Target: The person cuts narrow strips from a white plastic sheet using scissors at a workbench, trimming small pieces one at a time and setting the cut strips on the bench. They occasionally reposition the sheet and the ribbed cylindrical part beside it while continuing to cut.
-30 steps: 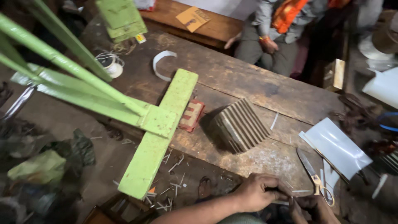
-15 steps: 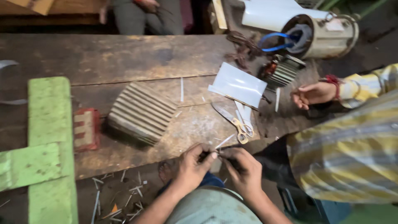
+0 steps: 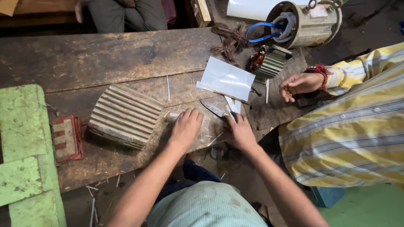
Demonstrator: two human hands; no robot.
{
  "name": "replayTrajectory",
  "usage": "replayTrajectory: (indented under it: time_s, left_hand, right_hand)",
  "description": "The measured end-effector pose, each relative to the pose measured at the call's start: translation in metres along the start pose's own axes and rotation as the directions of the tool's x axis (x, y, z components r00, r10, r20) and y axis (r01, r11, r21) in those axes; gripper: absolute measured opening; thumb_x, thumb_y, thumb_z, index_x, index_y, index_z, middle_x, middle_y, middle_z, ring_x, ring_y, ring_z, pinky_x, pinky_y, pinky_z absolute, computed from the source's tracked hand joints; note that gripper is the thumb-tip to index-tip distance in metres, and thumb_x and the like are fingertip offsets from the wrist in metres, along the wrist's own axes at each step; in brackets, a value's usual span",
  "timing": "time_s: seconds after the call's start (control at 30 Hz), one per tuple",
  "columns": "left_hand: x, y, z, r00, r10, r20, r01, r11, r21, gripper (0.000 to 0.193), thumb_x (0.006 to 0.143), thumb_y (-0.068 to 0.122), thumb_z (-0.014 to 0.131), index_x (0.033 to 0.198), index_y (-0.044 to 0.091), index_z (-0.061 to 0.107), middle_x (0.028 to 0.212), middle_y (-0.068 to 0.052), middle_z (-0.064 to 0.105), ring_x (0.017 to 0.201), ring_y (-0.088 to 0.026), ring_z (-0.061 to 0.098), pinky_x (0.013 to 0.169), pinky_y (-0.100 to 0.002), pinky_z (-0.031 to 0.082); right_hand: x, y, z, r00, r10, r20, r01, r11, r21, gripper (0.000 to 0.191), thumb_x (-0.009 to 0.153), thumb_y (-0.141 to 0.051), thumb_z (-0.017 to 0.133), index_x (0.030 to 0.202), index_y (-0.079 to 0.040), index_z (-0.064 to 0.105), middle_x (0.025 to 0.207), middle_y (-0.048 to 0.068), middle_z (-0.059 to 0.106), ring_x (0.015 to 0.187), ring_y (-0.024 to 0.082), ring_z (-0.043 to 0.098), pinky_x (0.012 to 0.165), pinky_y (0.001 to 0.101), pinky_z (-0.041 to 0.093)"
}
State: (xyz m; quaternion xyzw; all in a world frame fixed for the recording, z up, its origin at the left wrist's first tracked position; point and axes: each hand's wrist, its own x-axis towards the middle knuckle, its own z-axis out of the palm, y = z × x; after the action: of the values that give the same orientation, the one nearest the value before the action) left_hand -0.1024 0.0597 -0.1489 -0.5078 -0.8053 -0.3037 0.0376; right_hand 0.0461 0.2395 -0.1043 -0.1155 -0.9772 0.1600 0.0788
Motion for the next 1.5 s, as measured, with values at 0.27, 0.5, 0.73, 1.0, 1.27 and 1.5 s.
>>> replayTrajectory:
  time_s: [0.27, 0.5, 0.73, 1.0, 1.27, 1.5]
  left_hand:
    - [-0.072, 0.012, 0.041, 0.976, -0.122, 0.179, 0.06, 0.947, 0.315, 0.036, 0.088, 0.017, 0.059, 0.12, 0.004, 0.067, 0.124, -0.01, 0.06, 0.125, -0.031, 0.052, 0.1, -0.044, 0.046]
    - [-0.07, 0.019, 0.038, 0.965, -0.227, 0.135, 0.166, 0.919, 0.357, 0.053, 0.088, 0.018, 0.056, 0.14, 0.011, 0.058, 0.141, -0.016, 0.053, 0.133, -0.035, 0.046, 0.108, -0.05, 0.041]
    - [-0.05, 0.014, 0.039, 0.959, -0.237, 0.155, 0.186, 0.94, 0.287, 0.053, 0.088, 0.019, 0.06, 0.14, 0.011, 0.058, 0.143, -0.018, 0.052, 0.135, -0.037, 0.046, 0.11, -0.047, 0.041]
    - [-0.056, 0.013, 0.049, 0.968, -0.196, 0.159, 0.139, 0.939, 0.314, 0.047, 0.093, 0.018, 0.057, 0.139, 0.008, 0.057, 0.145, -0.014, 0.053, 0.139, -0.034, 0.045, 0.115, -0.045, 0.039]
    - [-0.067, 0.015, 0.045, 0.986, -0.146, 0.084, 0.111, 0.938, 0.327, 0.055, 0.087, 0.018, 0.058, 0.141, 0.009, 0.058, 0.146, -0.014, 0.053, 0.135, -0.034, 0.049, 0.111, -0.043, 0.041]
    - [-0.044, 0.016, 0.042, 0.968, -0.208, 0.141, 0.166, 0.951, 0.261, 0.038, 0.084, 0.019, 0.063, 0.121, 0.011, 0.066, 0.146, -0.014, 0.051, 0.123, -0.033, 0.054, 0.1, -0.044, 0.048]
  right_hand:
    - [-0.013, 0.02, 0.007, 0.965, -0.047, 0.256, 0.122, 0.952, -0.282, 0.046, 0.082, -0.011, 0.068, 0.128, -0.018, 0.065, 0.125, 0.017, 0.058, 0.115, 0.041, 0.056, 0.099, 0.0475, 0.048]
    - [0.001, -0.019, 0.014, 1.0, -0.016, -0.004, 0.016, 0.985, 0.17, 0.032, 0.085, -0.024, 0.072, 0.11, -0.006, 0.063, 0.114, 0.021, 0.066, 0.111, 0.041, 0.06, 0.096, 0.0464, 0.049]
    - [0.036, -0.024, 0.068, 0.942, 0.295, 0.163, -0.297, 0.955, -0.013, 0.035, 0.093, -0.031, 0.069, 0.117, -0.006, 0.066, 0.102, 0.021, 0.07, 0.096, 0.043, 0.067, 0.083, 0.051, 0.054]
    - [0.057, -0.015, 0.073, 0.928, 0.221, 0.299, -0.189, 0.973, -0.132, 0.025, 0.095, -0.027, 0.063, 0.115, -0.013, 0.07, 0.109, 0.018, 0.072, 0.102, 0.041, 0.067, 0.086, 0.0494, 0.054]
    - [0.046, -0.024, 0.06, 0.942, 0.1, 0.32, -0.099, 0.995, -0.02, 0.03, 0.09, -0.02, 0.063, 0.119, -0.013, 0.067, 0.117, 0.018, 0.069, 0.106, 0.044, 0.062, 0.087, 0.0489, 0.054]
    - [0.067, -0.018, 0.066, 0.954, 0.148, 0.262, -0.122, 0.986, -0.111, 0.039, 0.084, -0.015, 0.063, 0.123, -0.009, 0.064, 0.107, 0.021, 0.07, 0.103, 0.042, 0.066, 0.085, 0.0498, 0.055]
